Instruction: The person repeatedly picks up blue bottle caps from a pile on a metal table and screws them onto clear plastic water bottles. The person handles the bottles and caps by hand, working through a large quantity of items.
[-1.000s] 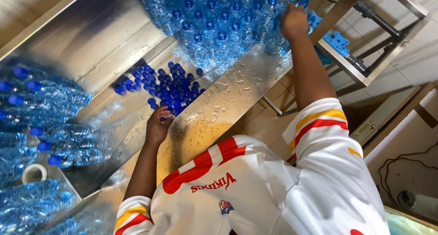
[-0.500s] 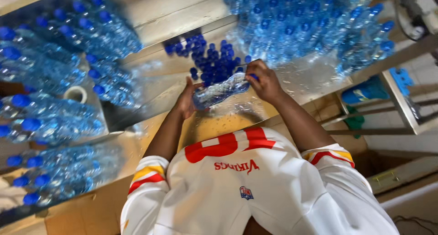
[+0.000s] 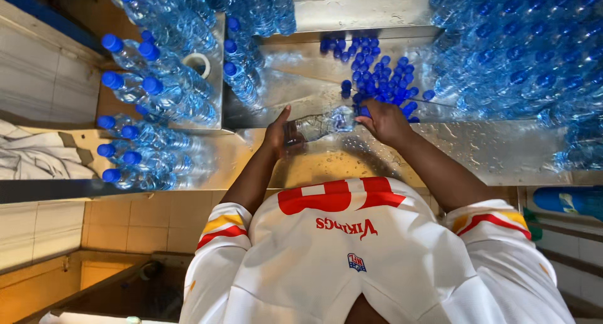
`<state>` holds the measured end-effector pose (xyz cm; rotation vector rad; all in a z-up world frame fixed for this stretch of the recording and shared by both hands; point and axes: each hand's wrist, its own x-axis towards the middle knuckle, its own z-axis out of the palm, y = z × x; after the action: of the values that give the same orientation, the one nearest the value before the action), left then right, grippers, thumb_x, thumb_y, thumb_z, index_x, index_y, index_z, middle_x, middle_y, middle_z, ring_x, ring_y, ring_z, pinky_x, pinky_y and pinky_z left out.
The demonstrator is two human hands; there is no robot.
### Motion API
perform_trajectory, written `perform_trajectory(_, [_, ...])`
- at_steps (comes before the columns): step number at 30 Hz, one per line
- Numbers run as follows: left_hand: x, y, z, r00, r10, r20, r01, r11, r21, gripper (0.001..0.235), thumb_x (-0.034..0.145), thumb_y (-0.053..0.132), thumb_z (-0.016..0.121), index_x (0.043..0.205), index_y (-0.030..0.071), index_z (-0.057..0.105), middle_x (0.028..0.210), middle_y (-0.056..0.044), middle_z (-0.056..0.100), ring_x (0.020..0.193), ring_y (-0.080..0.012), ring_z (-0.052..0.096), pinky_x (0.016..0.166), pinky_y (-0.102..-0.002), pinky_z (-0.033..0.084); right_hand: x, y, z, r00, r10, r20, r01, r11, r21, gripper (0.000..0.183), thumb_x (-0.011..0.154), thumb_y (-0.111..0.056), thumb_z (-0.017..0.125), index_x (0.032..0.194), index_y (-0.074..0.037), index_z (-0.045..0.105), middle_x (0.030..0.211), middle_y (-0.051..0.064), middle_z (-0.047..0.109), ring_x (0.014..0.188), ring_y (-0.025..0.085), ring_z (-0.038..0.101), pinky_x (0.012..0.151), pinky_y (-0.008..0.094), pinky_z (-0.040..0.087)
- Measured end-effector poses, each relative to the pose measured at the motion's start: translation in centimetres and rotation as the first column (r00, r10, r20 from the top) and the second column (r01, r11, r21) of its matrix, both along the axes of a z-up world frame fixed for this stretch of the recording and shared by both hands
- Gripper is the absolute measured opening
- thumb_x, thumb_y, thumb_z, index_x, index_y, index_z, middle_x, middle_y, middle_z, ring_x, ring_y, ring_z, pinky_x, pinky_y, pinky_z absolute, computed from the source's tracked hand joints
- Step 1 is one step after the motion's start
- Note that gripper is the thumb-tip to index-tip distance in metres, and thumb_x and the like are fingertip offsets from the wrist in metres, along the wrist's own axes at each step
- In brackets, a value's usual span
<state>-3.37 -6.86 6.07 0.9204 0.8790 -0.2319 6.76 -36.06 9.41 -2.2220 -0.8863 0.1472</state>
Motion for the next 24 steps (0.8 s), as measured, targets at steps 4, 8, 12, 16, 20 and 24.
perform_trajectory(4, [-0.9, 1.7, -1.3, 0.89, -0.442, -0.116, 0.349, 0.495, 0.795, 0.051, 0.112, 0.062, 0.054, 0.116, 0.014, 0.074, 0.094, -0.019, 0.078, 0.102, -0.0427, 0.075, 0.098, -0.053, 0.056, 0.7, 3.0, -3.1, 0.999, -0.047, 0.027, 0.043, 0.992, 0.122, 0.056, 0.125, -0.05, 0.038, 0.098, -0.008, 0.061, 0.072, 0.011, 0.057, 0.069, 0.029, 0.058, 0.067, 0.043, 0.051])
perform_trajectory(8, [-0.9, 4.5, -1.0, 0.982, -0.186, 0.017, 0.125, 0.726, 0.676, 0.052, 0.112, 0.056, 0.066, 0.075, 0.02, 0.068, 0.066, -0.006, 0.07, 0.066, -0.0201, 0.068, 0.07, -0.037, 0.055, -1.0, 6.7, -2.2, 0.561, -0.06, -0.826, 0.348, 0.922, 0.169, 0.055, 0.123, -0.05, 0.046, 0.143, 0.0, 0.055, 0.063, 0.011, 0.052, 0.042, 0.024, 0.055, 0.032, 0.039, 0.052])
perform_trajectory(12, [-2.3, 6.3, -2.8, 0.998, -0.007, -0.058, 0.021, 0.967, 0.253, 0.05, 0.092, 0.053, 0.09, 0.118, 0.011, 0.08, 0.12, -0.02, 0.07, 0.108, -0.0349, 0.072, 0.085, -0.055, 0.064, -0.3, 6.7, -0.1, 0.989, 0.145, 0.026, -0.143, 0.986, -0.084, 0.053, 0.115, -0.04, 0.059, 0.155, -0.008, 0.049, 0.111, 0.026, 0.068, 0.098, 0.053, 0.073, 0.08, 0.063, 0.06])
perform_trajectory(16, [-2.5, 6.5, -2.8, 0.981, -0.184, -0.067, 0.195, 0.895, 0.402, 0.038, 0.095, 0.051, 0.08, 0.103, 0.015, 0.074, 0.103, -0.015, 0.07, 0.105, -0.0314, 0.07, 0.095, -0.051, 0.053, -0.2, 7.4, -1.1, 0.89, 0.175, 0.421, -0.132, 0.983, -0.128, 0.064, 0.112, -0.069, 0.043, 0.086, -0.013, 0.06, 0.084, 0.012, 0.065, 0.084, 0.038, 0.069, 0.075, 0.049, 0.056])
perform_trajectory(20, [-2.1, 7.1, 0.3, 0.929, -0.369, -0.031, 0.232, 0.517, 0.824, 0.036, 0.105, 0.051, 0.064, 0.106, 0.017, 0.076, 0.106, -0.013, 0.079, 0.113, -0.0375, 0.076, 0.103, -0.05, 0.054, -2.7, 9.9, -2.5, 0.259, -0.261, -0.93, 0.337, 0.927, -0.166, 0.077, 0.112, -0.082, 0.044, 0.143, -0.012, 0.045, 0.072, -0.003, 0.039, 0.052, 0.017, 0.035, 0.051, 0.036, 0.025])
perform_trajectory(24, [-2.4, 8.1, 1.0, 0.979, -0.198, 0.05, 0.084, 0.615, 0.784, 0.022, 0.105, 0.039, 0.073, 0.099, 0.018, 0.075, 0.098, -0.006, 0.076, 0.102, -0.024, 0.073, 0.099, -0.039, 0.053, -2.6, 9.9, 0.3, 0.37, -0.008, -0.929, 0.423, 0.892, 0.161, 0.07, 0.115, -0.071, 0.045, 0.155, -0.014, 0.048, 0.111, 0.007, 0.059, 0.083, 0.019, 0.073, 0.072, 0.031, 0.063])
